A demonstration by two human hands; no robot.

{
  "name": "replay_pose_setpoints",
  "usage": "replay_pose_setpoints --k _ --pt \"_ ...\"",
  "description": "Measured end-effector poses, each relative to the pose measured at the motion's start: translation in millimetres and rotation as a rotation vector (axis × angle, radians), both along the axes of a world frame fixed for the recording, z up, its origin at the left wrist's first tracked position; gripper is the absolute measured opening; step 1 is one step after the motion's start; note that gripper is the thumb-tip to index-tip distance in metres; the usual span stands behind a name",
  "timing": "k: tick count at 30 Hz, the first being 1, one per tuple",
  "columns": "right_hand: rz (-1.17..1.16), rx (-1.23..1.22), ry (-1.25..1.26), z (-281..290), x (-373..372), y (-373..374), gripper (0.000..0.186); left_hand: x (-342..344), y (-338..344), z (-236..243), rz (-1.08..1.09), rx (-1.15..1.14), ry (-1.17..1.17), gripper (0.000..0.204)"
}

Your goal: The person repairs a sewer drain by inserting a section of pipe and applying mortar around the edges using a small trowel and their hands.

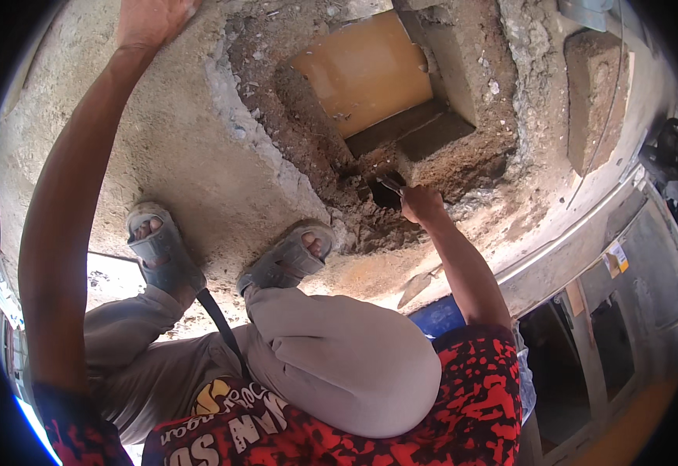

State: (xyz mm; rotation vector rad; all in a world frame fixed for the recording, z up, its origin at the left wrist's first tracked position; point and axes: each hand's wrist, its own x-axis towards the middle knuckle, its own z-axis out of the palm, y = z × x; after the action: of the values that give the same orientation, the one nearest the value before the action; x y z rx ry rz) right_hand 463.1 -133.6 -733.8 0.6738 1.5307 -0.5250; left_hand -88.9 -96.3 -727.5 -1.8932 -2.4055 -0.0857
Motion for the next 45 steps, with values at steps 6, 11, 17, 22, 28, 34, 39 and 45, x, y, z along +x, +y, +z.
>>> replay_pose_setpoints --k 6,11,17,22,28,34,39,45 --pt "-0.032 0.119 -0.224 -90 64 -44 0.028 14 18 2 -0.015 0.096 -0.059 0.066" --pt "0.176 -0.212 -0.186 -5 -13 -11 0.028 0 -11 -4 0.046 -0.006 -0.011 0.066" --pt "0.050 0.077 0.093 -7 40 -3 0.030 3 6 6 0.020 0.072 -0.047 0.066" --pt "-0.056 0.129 0.061 -11 48 -5 0.022 13 14 0 -0.004 0.078 -0.076 0.066" --pt "-0.190 0.181 0.186 70 -27 19 0.016 2 -1 8 0.002 0.075 0.008 0.063" --pt "-0.122 0.148 -0.047 -34 11 -34 0.023 13 19 6 -0.042 0.131 -0.109 0.061" --pt "-0.107 0.210 0.150 24 -26 8 0.022 9 9 2 -0.036 0.138 -0.037 0.060" --pt "-0.153 0.162 0.110 14 18 0 0.020 6 5 12 0.006 0.095 -0.152 0.061"
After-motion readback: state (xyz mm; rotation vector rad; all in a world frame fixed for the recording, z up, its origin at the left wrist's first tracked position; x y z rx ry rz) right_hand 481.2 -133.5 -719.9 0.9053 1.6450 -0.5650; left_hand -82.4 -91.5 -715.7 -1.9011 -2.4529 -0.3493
